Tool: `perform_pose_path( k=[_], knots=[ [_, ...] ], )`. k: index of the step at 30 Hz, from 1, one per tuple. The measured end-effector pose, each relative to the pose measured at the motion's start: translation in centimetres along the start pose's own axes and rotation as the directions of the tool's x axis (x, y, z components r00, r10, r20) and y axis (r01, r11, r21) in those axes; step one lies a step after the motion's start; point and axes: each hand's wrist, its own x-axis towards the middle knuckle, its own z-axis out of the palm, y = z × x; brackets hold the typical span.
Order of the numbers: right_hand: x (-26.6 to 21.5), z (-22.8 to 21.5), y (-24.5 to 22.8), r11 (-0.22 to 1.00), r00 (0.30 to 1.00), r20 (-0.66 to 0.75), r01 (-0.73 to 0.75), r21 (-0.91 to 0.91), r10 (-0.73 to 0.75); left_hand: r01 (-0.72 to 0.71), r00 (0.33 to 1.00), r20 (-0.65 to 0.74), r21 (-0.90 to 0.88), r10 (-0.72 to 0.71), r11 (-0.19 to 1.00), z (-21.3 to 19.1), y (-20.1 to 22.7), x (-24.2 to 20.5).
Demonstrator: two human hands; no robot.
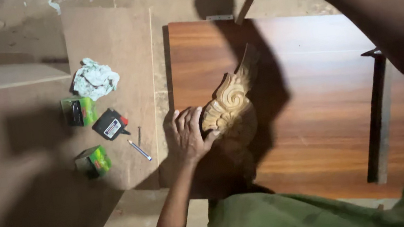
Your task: The person positions a carved wooden piece on a wooden board, aligns it with a small wooden strip, and uses a hammer to secure it. The person repeatedly adjusts the carving and strip while hammering.
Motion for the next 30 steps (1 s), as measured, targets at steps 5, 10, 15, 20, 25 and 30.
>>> perform_pose_path(
  k=[5, 10, 15, 20, 25, 30],
  knots=[
    [-9.3, 0.5, -8.2, 0.958, 0.911, -0.363, -0.1, 0.269, 0.197, -0.015, 0.999, -0.029, 0.016, 0.016, 1.0, 0.7, -0.8, 0.0],
    [-15.6, 4.9, -22.8, 0.663, 0.715, -0.299, -0.299, 0.686, 0.632, -0.034, 0.993, -0.113, -0.064, 0.027, 0.997, 1.5, -1.3, -1.4],
    [-20.2, 10.2, -40.4, 0.453, 0.594, -0.19, -0.332, 0.827, 0.781, -0.017, 0.993, -0.117, -0.298, -0.018, 0.954, 1.4, -2.7, -3.2],
    [-16.2, 14.8, -52.8, 0.605, 0.647, -0.284, -0.348, 0.716, 0.708, 0.039, 0.92, -0.278, -0.638, -0.277, 0.769, -0.3, -5.7, -7.0],
    [-12.3, 20.1, -56.9, 0.776, 0.72, -0.375, -0.361, 0.517, 0.584, 0.324, 0.804, -0.129, -0.724, -0.581, 0.609, -3.0, -7.7, -18.5],
    [-11.0, 22.5, -55.8, 0.819, 0.728, -0.39, -0.432, 0.378, 0.564, 0.502, 0.723, 0.099, -0.756, -0.684, 0.421, -2.3, -6.3, -23.5]
  ],
)
